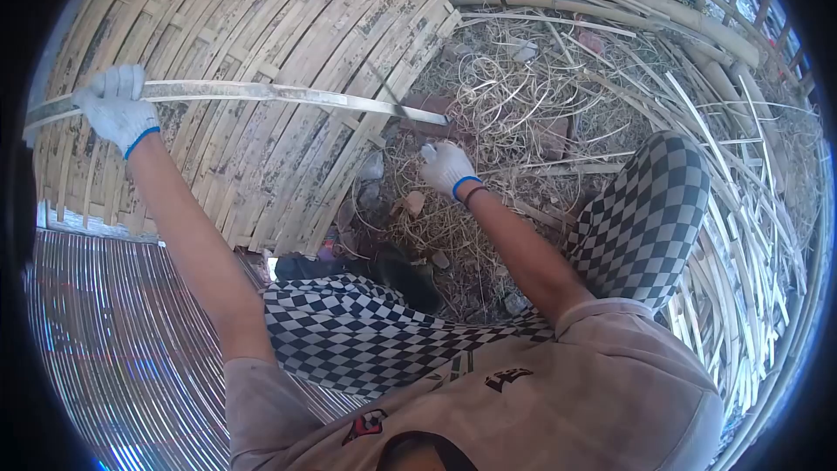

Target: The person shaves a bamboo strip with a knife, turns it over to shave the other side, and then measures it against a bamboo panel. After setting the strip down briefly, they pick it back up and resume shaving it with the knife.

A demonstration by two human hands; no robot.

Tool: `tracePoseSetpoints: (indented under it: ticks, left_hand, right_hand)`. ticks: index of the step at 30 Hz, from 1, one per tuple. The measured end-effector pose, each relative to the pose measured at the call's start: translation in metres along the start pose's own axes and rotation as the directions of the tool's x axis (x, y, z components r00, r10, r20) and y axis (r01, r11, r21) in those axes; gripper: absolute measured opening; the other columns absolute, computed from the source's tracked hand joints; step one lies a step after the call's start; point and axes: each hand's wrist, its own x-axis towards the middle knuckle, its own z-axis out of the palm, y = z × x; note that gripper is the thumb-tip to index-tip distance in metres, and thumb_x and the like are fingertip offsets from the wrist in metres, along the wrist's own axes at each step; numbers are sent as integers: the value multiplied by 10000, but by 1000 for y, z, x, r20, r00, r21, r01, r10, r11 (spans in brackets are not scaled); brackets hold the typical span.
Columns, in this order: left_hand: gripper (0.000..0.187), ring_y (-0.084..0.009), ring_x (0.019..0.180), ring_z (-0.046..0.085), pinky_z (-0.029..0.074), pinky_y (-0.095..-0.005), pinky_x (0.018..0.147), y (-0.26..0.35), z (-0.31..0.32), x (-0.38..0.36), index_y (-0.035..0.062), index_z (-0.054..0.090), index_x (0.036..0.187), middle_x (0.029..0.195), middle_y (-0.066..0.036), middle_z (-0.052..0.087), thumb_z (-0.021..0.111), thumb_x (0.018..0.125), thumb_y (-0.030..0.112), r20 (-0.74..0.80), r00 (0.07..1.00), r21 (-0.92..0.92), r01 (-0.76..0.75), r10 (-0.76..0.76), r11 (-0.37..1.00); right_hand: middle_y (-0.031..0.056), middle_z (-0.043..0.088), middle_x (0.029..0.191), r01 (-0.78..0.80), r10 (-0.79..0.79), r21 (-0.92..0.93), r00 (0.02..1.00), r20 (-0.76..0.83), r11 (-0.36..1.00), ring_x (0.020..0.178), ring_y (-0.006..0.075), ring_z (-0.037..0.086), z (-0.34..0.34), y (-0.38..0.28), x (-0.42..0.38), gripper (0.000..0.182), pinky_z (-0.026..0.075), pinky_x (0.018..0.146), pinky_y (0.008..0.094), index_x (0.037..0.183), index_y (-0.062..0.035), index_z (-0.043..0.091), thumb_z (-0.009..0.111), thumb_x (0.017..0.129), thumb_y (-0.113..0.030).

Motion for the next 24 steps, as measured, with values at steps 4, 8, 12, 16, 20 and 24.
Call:
tracePoseSetpoints:
  ticks: [4, 8, 12, 16, 20, 24]
  left_hand:
    - [530, -170, 541, 132, 168, -325, 487, -5, 5, -15, 177, 246, 672, 628, -6, 181, 432, 1055, 493, -47, 998, 59, 54, -52, 997]
    - [555, -166, 539, 146, 167, -321, 480, -4, 3, -16, 170, 273, 680, 624, 1, 208, 511, 1023, 535, -34, 998, 49, 54, -52, 997]
    - [598, -164, 531, 167, 170, -314, 470, -13, -15, -10, 165, 291, 678, 612, -6, 227, 470, 1022, 620, -100, 994, 91, 48, -38, 995]
    - [706, -157, 521, 180, 170, -308, 460, -17, -13, -5, 167, 294, 668, 597, -1, 233, 339, 970, 804, -278, 959, 27, 69, -59, 997]
    - [815, -139, 521, 194, 167, -309, 461, -21, -37, 14, 159, 272, 649, 590, 12, 253, 183, 882, 935, -10, 992, -79, 123, -124, 989]
    - [841, -120, 472, 195, 174, -285, 435, -4, -17, 5, 160, 293, 639, 543, 26, 257, 170, 840, 968, 416, 875, -270, 378, -247, 885]
  right_hand:
    - [272, 713, 902, 86, -55, 192, 986, -160, 977, 920, 471, 688, -28, -54, -50, 327, 563, 836, 507, 1100, -48, 671, 623, 832, -228]
    - [248, 719, 998, -22, 58, 226, 986, -154, 974, 961, 447, 686, 12, -5, -67, 327, 554, 843, 505, 1144, -93, 684, 627, 848, -220]
    - [253, 732, 1063, -625, 605, 212, 780, 157, 751, 1013, 386, 721, 63, 104, -82, 392, 565, 881, 453, 1196, 16, 684, 631, 879, -209]
    - [261, 733, 996, -522, 494, 247, 853, 170, 816, 979, 370, 734, 48, 78, -57, 370, 577, 856, 442, 1081, 57, 687, 645, 846, -226]
    - [255, 727, 943, -305, 299, 413, 951, 81, 858, 928, 375, 735, 14, 7, -45, 319, 574, 839, 458, 1035, 31, 679, 616, 845, -218]
    - [269, 720, 935, 7, 4, 366, 1000, -28, 931, 902, 423, 721, -48, -79, -60, 358, 569, 835, 485, 1096, -8, 681, 658, 850, -267]
